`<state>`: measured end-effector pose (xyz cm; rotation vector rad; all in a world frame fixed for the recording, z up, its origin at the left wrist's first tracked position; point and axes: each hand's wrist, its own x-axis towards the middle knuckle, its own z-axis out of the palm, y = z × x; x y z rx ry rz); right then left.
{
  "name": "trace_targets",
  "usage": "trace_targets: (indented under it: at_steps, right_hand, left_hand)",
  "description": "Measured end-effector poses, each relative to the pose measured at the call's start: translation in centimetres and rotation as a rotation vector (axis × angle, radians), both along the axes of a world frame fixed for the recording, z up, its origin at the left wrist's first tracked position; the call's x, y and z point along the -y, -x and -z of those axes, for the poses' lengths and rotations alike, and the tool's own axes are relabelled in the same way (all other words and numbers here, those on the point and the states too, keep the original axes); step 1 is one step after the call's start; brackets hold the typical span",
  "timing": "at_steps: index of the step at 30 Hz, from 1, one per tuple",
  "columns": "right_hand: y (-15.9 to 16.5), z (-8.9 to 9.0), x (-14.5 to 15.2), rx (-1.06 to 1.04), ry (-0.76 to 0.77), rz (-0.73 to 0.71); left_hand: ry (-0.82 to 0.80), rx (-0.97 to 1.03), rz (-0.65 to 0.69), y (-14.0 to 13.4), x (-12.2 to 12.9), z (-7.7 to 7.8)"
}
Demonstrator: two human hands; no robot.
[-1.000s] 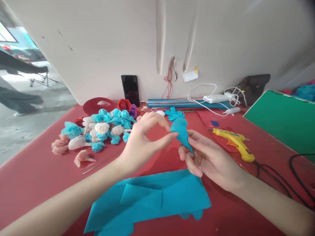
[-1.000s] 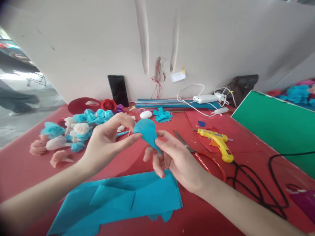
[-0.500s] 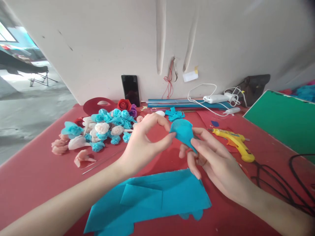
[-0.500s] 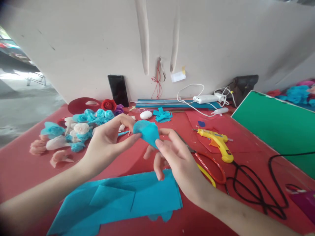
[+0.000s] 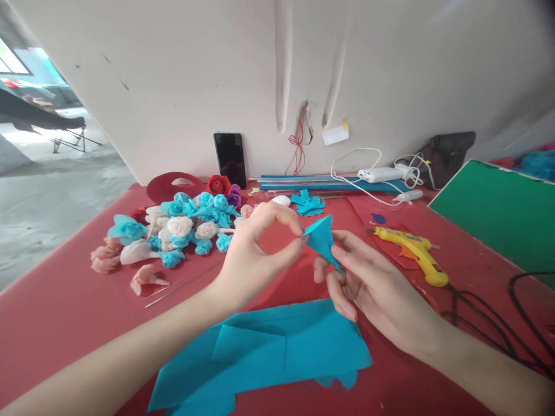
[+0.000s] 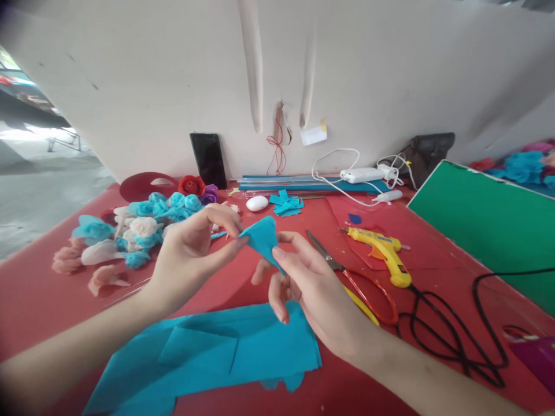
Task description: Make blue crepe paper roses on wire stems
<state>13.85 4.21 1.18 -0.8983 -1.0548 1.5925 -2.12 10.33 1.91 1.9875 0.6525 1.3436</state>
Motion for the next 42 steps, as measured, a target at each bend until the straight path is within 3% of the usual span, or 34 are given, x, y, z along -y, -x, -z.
trace_targets:
  at_steps: [10, 24, 26, 30, 35, 38, 42]
  right_hand:
    - [0.1, 0.2, 0.2, 0.075, 0.001, 0.036]
    - [-0.1, -0.2, 0.2, 0.129, -0.051, 0.05]
    - [-0.4, -0.3, 0.1, 0.152, -0.081, 0.068]
    - [-0.9, -0.7, 0.0, 0.284, -0.259, 0.088]
    - [-2.0, -0.7, -0.2, 0.631, -0.763, 0.243]
    - [-2.8, -0.4, -0.7, 0.835, -1.005, 0.309]
    - [-3.7, -0.6, -1.3, 1.033, -1.09, 0.331]
  left_hand:
    - [0.0, -0.043, -0.092, -0.2, 0.0, -0.3]
    - [-0.362, -0.194, -0.232, 0.2, -0.1, -0.2]
    - [-0.349, -0.195, -0.229, 0.3, -0.2, -0.2]
    - [-0.103, -0.095, -0.151, 0.3, -0.4, -0.4]
    - [0.34, 0.073, 0.046, 0.3, -0.6, -0.7]
    - [0.386, 0.086, 0.097, 0.4, -0.7, -0.7]
    - [0.408, 0.07, 0.143, 0.6, -0.8, -0.7]
